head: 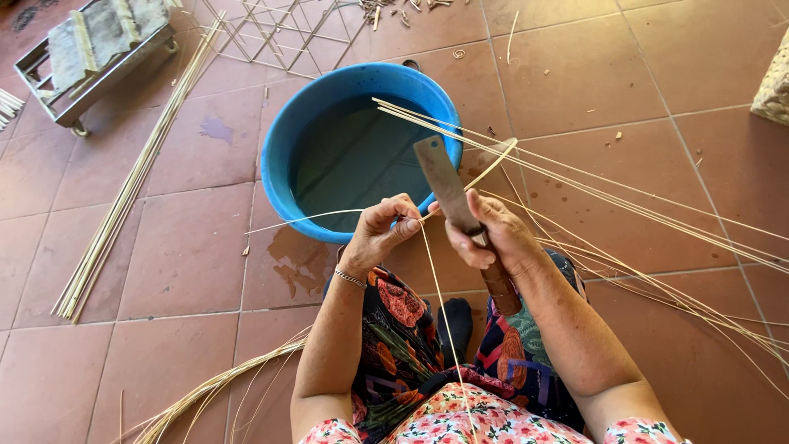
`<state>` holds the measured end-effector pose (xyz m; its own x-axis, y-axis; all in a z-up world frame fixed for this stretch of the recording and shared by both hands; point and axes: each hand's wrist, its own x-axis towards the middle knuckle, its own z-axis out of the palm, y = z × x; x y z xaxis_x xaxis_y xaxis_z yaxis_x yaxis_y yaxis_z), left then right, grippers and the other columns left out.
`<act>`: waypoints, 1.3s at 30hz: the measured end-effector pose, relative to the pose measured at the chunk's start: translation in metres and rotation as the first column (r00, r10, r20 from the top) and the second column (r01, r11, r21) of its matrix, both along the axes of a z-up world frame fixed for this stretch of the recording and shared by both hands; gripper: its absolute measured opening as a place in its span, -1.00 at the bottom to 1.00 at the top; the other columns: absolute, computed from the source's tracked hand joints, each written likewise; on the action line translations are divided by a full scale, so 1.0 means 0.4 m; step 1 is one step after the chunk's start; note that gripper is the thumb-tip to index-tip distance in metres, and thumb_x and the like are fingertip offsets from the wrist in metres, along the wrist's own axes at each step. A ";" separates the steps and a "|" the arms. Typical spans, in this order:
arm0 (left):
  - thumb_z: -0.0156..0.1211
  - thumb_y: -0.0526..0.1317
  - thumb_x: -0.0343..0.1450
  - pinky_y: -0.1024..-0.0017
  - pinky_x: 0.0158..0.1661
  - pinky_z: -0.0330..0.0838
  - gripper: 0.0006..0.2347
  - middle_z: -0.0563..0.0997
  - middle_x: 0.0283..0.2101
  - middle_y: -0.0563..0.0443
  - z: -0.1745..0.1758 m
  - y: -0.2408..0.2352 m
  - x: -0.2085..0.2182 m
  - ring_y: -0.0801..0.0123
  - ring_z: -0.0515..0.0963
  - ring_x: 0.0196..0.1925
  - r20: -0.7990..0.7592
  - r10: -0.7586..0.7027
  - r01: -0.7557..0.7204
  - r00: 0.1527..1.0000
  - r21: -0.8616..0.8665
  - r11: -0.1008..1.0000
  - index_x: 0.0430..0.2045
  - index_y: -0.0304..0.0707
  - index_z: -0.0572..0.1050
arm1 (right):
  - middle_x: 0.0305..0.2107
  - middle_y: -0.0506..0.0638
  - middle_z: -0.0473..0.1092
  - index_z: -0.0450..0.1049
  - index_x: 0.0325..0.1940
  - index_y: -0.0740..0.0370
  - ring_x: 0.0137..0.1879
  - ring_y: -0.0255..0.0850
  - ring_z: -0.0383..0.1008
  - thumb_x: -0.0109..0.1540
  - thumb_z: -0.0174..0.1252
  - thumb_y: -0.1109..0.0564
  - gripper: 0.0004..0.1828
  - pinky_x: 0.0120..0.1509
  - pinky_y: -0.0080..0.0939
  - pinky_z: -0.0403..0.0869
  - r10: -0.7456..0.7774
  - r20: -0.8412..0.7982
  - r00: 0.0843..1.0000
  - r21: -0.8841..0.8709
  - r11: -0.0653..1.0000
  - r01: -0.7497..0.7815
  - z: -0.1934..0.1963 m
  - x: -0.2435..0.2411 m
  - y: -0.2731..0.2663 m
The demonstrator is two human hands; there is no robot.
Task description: The person sits on the floor and uses a knife to split long bamboo sticks into thin strips. The person repeatedly shaves and splits the bamboo, placing the finished strips into a blue basin of water.
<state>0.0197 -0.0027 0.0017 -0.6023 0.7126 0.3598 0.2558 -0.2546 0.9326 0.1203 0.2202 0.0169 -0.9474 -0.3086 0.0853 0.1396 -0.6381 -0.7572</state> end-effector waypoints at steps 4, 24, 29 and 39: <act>0.32 -0.27 0.47 0.53 -0.15 0.28 -0.91 0.48 -0.35 0.21 -0.001 0.011 -0.008 0.55 0.38 -0.25 0.033 0.030 -0.028 0.999 -0.059 0.998 -0.34 -0.31 0.57 | -0.64 -0.07 0.25 0.31 0.24 0.42 -0.75 -0.42 0.10 0.39 -0.11 -0.35 -0.26 -0.73 -0.39 0.11 -0.008 0.035 0.999 -0.033 0.999 0.009 -0.012 -0.023 0.020; 0.37 -0.22 0.42 0.58 -0.20 0.37 -0.86 0.55 -0.39 0.19 -0.033 -0.036 -0.048 0.60 0.48 -0.28 0.196 0.014 0.001 0.981 -0.080 0.997 -0.38 -0.34 0.61 | -0.61 -0.11 0.26 0.33 0.20 0.40 -0.73 -0.48 0.08 0.39 -0.13 -0.32 -0.30 -0.70 -0.43 0.13 -0.029 0.091 0.995 0.028 0.999 0.027 -0.085 -0.119 0.058; 0.36 -0.21 0.43 0.61 -0.19 0.38 -0.86 0.57 -0.37 0.21 -0.035 -0.041 -0.052 0.64 0.49 -0.26 0.190 0.029 -0.010 0.981 -0.102 0.995 -0.36 -0.32 0.61 | -0.61 -0.12 0.27 0.33 0.18 0.36 -0.74 -0.48 0.08 0.38 -0.15 -0.30 -0.34 -0.71 -0.44 0.12 -0.061 0.169 0.984 0.080 0.996 0.048 -0.090 -0.127 0.051; 0.42 -0.20 0.41 0.60 -0.20 0.40 -0.86 0.59 -0.37 0.20 -0.057 -0.060 -0.066 0.61 0.49 -0.28 0.198 0.034 -0.024 0.980 -0.049 0.999 -0.37 -0.28 0.63 | -0.59 -0.12 0.26 0.33 0.20 0.35 -0.71 -0.48 0.07 0.40 -0.19 -0.30 -0.34 -0.67 -0.42 0.17 -0.088 0.140 0.986 0.077 0.994 0.078 -0.111 -0.142 0.052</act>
